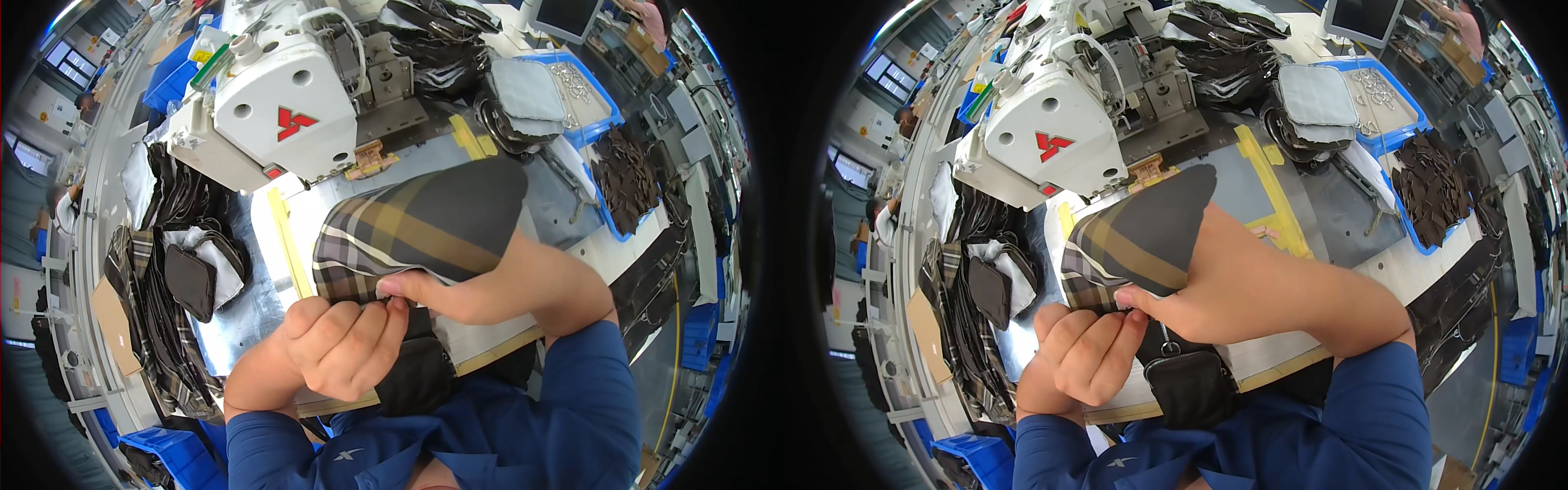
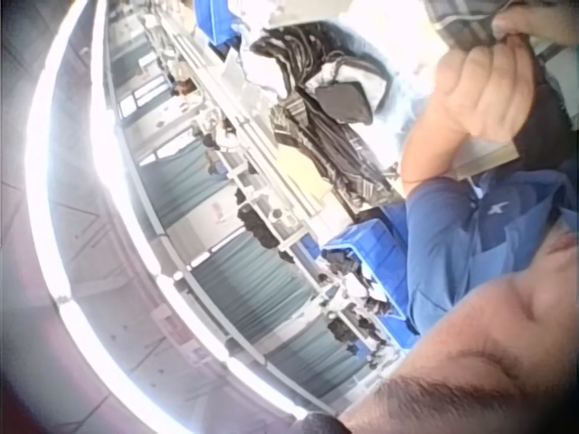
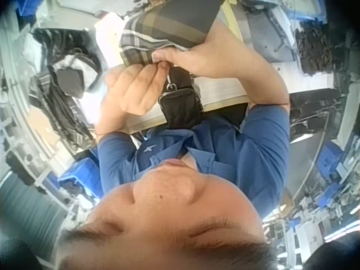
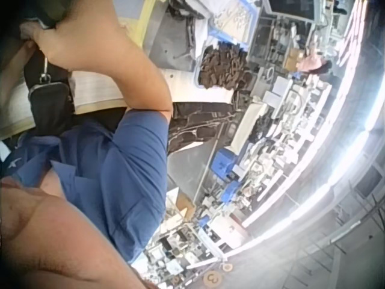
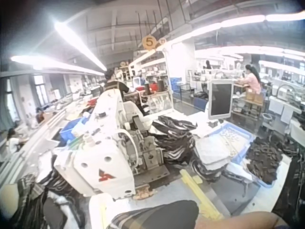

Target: The person operates an industrial sewing machine to stitch zippers onto small fabric pouches. They align the zipper with the pouch edge, feed the material under the presser foot, and sew along the seam. After sewing, they remove the pouch, inspect the stitching, and prepare the next unit.

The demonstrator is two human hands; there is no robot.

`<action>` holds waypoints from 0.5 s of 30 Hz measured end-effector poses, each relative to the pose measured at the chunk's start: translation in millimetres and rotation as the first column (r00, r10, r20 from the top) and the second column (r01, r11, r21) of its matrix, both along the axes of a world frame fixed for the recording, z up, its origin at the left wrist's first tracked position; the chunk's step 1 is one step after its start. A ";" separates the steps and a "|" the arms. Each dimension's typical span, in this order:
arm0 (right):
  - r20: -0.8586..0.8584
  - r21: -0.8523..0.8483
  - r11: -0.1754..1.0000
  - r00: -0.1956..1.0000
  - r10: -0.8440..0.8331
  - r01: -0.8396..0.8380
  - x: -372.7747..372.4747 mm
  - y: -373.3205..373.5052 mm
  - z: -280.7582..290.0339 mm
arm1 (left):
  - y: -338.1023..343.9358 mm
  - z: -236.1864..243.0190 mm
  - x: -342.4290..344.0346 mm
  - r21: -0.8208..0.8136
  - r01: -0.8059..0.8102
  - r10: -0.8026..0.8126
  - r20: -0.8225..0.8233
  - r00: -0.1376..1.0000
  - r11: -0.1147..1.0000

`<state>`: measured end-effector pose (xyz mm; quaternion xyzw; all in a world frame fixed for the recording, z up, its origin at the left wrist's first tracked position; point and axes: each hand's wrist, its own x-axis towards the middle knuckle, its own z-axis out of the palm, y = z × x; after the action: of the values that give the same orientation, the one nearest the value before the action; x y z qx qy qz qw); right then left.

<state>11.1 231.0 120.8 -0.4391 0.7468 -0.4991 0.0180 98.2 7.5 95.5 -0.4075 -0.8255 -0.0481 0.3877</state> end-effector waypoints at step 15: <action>0.465 -0.187 0.982 0.884 0.055 0.037 3.5 -10.5 -4.6 | -14.2 -5.3 -6.7 -0.004 0.193 -0.192 -0.127 0.973 0.981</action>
<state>14.6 220.4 116.2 -0.3088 0.6670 -0.6595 0.1576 91.5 -6.7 90.3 -0.4861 -0.7556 -0.0627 0.4346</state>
